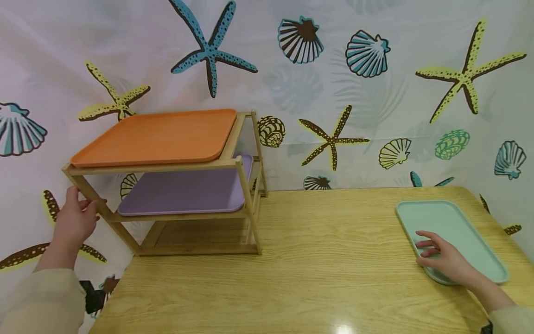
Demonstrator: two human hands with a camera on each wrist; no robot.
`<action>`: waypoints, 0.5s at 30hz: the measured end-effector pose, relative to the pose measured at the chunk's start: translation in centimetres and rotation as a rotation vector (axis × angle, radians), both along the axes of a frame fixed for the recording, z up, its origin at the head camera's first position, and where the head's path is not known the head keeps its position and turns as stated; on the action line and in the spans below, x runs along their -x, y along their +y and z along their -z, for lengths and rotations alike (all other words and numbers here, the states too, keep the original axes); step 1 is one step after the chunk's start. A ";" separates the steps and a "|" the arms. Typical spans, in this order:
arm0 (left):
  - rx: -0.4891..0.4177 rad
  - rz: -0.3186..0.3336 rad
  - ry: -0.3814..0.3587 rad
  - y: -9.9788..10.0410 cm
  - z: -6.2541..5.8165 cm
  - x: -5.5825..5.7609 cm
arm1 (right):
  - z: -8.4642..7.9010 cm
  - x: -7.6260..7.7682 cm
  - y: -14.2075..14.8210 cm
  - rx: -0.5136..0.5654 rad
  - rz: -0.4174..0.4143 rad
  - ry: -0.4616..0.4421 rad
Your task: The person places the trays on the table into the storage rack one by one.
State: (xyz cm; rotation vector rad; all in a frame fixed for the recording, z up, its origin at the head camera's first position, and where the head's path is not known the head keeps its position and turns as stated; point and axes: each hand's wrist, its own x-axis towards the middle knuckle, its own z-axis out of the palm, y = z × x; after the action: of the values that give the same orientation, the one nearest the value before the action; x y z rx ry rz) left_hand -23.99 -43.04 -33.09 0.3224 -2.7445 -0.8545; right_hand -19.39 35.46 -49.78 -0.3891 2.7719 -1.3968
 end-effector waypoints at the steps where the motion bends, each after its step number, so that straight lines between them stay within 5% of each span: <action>1: 0.014 -0.002 0.005 -0.3 0.2 0.3 | 0.0 0.1 -0.2 0.006 -0.003 0.010; 7: 0.039 -0.020 0.016 -1.3 0.7 1.3 | 0.2 0.4 -1.7 0.046 -0.109 0.050; 15: 0.010 -0.005 -0.006 0.1 -0.2 0.6 | 0.5 0.6 -3.7 0.107 -0.305 0.098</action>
State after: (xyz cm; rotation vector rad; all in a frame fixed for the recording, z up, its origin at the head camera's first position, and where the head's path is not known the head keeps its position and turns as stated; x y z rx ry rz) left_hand -24.61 -42.90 -32.86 0.3310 -2.7513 -0.8396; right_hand -19.95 31.81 -50.31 -0.8641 2.5710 -1.4853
